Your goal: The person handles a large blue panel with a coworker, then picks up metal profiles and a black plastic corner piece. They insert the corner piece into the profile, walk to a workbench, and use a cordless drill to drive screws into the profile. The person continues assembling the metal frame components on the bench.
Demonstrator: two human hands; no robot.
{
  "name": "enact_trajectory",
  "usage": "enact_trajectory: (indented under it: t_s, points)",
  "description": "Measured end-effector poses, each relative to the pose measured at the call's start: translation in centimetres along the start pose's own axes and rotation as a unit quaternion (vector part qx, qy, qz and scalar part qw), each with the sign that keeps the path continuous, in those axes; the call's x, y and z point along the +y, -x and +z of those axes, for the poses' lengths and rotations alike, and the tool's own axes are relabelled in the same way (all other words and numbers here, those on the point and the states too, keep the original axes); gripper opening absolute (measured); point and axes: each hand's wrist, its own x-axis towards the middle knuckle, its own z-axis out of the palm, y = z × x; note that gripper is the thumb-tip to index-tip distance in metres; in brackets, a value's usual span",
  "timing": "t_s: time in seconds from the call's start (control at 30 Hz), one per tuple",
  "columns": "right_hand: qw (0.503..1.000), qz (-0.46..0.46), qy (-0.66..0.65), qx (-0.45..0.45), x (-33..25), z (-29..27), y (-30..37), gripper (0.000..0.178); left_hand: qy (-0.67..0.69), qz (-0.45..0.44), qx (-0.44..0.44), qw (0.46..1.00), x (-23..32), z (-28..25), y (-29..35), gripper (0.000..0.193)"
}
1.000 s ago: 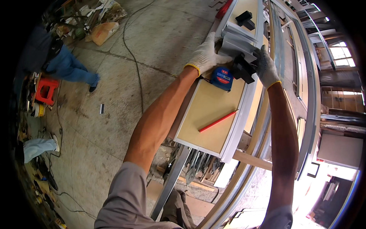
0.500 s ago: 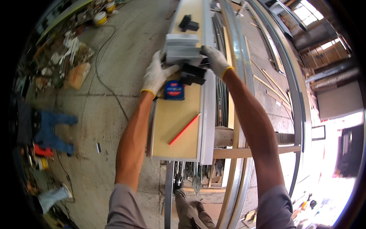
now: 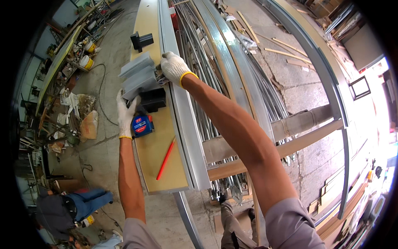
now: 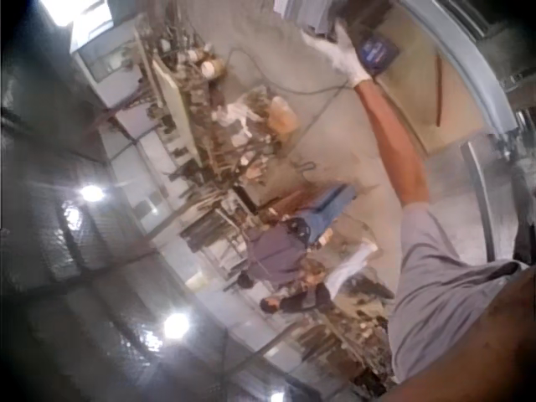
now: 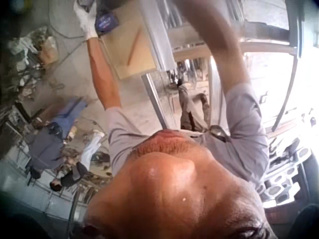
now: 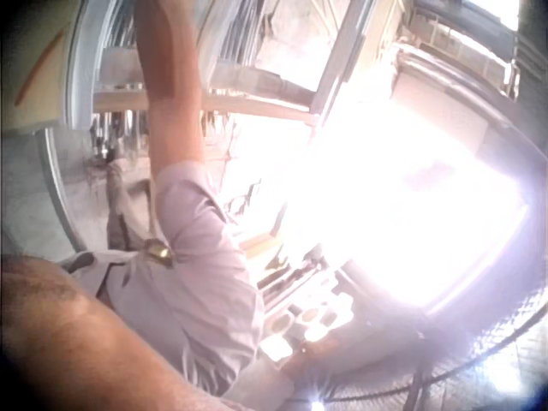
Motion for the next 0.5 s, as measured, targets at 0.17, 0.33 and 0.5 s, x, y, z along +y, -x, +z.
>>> enact_trajectory:
  t_s: [0.17,0.33,0.5]
  points:
    - [0.999,0.014,-0.024,0.043,0.9,0.3,-0.1,0.047,0.014,-0.046,-0.020,0.999,0.1,-0.7,-0.1,0.093]
    - [0.998,0.000,-0.010,0.056,1.0,0.2,0.3,0.047,0.020,-0.052,-0.025,0.998,0.0,-0.6,-0.4,0.092]
    - [0.996,0.012,-0.033,0.078,1.4,0.4,0.1,0.049,-0.005,-0.050,-0.015,0.999,0.6,-0.4,-0.4,0.091]
